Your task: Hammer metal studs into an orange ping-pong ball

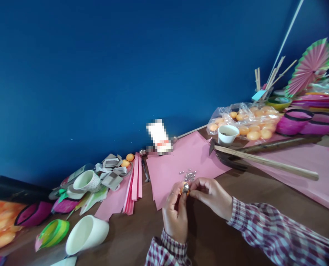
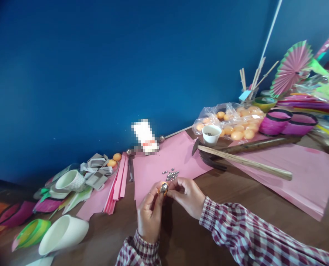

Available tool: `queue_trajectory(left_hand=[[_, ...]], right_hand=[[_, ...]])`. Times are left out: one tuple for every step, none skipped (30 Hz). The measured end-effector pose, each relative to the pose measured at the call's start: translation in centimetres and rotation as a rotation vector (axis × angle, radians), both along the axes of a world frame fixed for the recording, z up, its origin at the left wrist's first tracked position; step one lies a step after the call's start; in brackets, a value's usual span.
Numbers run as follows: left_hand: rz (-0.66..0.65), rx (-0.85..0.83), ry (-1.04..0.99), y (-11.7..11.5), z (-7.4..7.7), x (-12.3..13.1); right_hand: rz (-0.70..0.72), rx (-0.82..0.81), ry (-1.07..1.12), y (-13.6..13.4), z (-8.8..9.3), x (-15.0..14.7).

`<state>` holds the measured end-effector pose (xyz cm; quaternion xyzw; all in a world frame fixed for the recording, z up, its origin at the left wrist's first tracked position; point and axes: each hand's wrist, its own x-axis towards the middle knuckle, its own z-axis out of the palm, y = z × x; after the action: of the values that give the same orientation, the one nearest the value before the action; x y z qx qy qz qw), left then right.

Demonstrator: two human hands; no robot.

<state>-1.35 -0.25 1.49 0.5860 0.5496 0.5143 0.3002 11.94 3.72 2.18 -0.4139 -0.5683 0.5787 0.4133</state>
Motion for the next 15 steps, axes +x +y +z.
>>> queue_trajectory(left_hand=[[-0.002, 0.002, 0.002, 0.0, -0.01, -0.01], [-0.001, 0.004, 0.004, 0.0, -0.01, -0.02], [0.002, 0.006, 0.005, 0.0, -0.02, -0.02], [0.006, 0.009, 0.006, 0.01, -0.01, -0.01], [0.012, 0.013, 0.007, 0.01, -0.01, 0.0], [0.016, 0.018, 0.01, 0.01, 0.0, 0.01], [0.018, 0.021, 0.012, 0.01, 0.01, 0.03], [0.017, 0.024, 0.015, -0.01, 0.02, 0.05], [0.015, 0.027, 0.018, -0.03, 0.01, 0.07], [0.013, 0.03, 0.023, -0.05, 0.0, 0.09], [0.014, 0.033, 0.026, -0.08, -0.04, 0.11], [0.018, 0.034, 0.028, -0.1, -0.08, 0.12], [0.024, 0.033, 0.027, -0.11, -0.15, 0.12], [0.03, 0.026, 0.022, -0.1, -0.23, 0.1], [0.035, 0.014, 0.011, -0.08, -0.33, 0.06]], right_hand=[[-0.001, -0.001, -0.003, 0.0, 0.02, 0.0], [-0.002, -0.001, -0.009, 0.0, 0.03, 0.0], [-0.004, -0.002, -0.015, 0.0, 0.02, -0.01], [-0.004, -0.004, -0.021, 0.0, -0.01, -0.02], [-0.004, -0.006, -0.025, 0.0, -0.06, -0.04], [-0.004, -0.006, -0.026, 0.0, -0.13, -0.05], [-0.003, -0.006, -0.026, 0.01, -0.2, -0.05], [-0.004, -0.004, -0.024, 0.03, -0.27, -0.05], [-0.007, -0.005, -0.021, 0.04, -0.33, -0.05], [-0.013, -0.007, -0.018, 0.06, -0.37, -0.04], [-0.02, -0.011, -0.013, 0.08, -0.38, -0.02], [-0.025, -0.015, -0.008, 0.09, -0.37, -0.01], [-0.027, -0.02, -0.002, 0.11, -0.33, 0.0], [-0.027, -0.022, 0.005, 0.12, -0.29, 0.0], [-0.025, -0.023, 0.012, 0.13, -0.25, -0.01]])
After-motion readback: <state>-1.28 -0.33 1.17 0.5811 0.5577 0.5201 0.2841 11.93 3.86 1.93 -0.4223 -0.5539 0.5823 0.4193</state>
